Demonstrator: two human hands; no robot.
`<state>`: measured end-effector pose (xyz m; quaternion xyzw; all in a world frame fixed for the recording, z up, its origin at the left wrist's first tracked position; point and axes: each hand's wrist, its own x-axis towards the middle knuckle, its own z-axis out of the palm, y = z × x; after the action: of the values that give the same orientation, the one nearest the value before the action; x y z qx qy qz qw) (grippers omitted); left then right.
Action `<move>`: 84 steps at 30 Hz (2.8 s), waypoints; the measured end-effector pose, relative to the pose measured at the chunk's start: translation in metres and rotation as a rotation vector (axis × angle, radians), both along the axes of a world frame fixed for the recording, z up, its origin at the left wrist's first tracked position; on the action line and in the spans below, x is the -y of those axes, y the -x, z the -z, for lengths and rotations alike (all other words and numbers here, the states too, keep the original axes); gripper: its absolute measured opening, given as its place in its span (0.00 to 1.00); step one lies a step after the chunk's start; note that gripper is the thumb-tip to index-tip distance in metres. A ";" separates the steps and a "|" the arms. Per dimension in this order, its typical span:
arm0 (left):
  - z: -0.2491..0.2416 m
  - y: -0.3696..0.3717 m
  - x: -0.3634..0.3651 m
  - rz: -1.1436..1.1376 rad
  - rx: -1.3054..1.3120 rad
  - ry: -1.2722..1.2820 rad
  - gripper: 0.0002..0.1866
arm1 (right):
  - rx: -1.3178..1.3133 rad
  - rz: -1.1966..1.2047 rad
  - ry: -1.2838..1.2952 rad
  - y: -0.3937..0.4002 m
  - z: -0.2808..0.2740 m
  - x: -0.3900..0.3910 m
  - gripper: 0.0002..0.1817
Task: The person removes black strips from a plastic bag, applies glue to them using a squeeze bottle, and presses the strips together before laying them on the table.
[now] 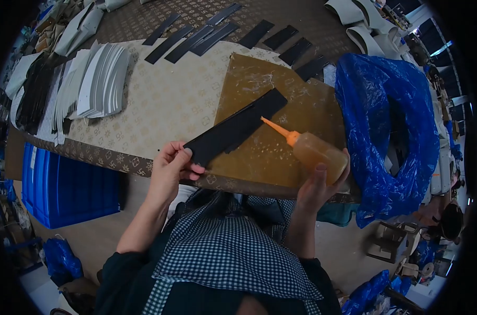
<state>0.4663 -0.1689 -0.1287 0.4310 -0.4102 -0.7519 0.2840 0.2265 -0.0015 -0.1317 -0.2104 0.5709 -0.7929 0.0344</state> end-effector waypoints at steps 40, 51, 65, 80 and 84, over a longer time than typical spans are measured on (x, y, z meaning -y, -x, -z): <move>-0.037 0.017 0.062 -0.009 -0.038 0.283 0.03 | 0.219 -0.116 0.242 0.045 0.017 -0.020 0.45; -0.010 0.204 0.220 -0.092 -0.182 0.242 0.06 | 0.233 -0.077 0.233 0.043 0.013 -0.020 0.48; -0.023 0.193 0.238 0.052 0.078 0.520 0.12 | 0.224 -0.042 0.172 0.043 0.011 -0.017 0.51; -0.010 -0.005 0.032 0.245 0.434 0.475 0.20 | 0.155 -0.136 0.157 0.041 0.016 0.002 0.41; -0.008 0.006 0.022 0.236 0.482 0.709 0.19 | 0.147 -0.168 0.150 0.034 0.012 0.008 0.41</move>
<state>0.4607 -0.1911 -0.1211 0.4202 -0.7434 -0.4702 0.2228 0.1922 -0.0091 -0.1441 -0.2011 0.4861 -0.8409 0.1266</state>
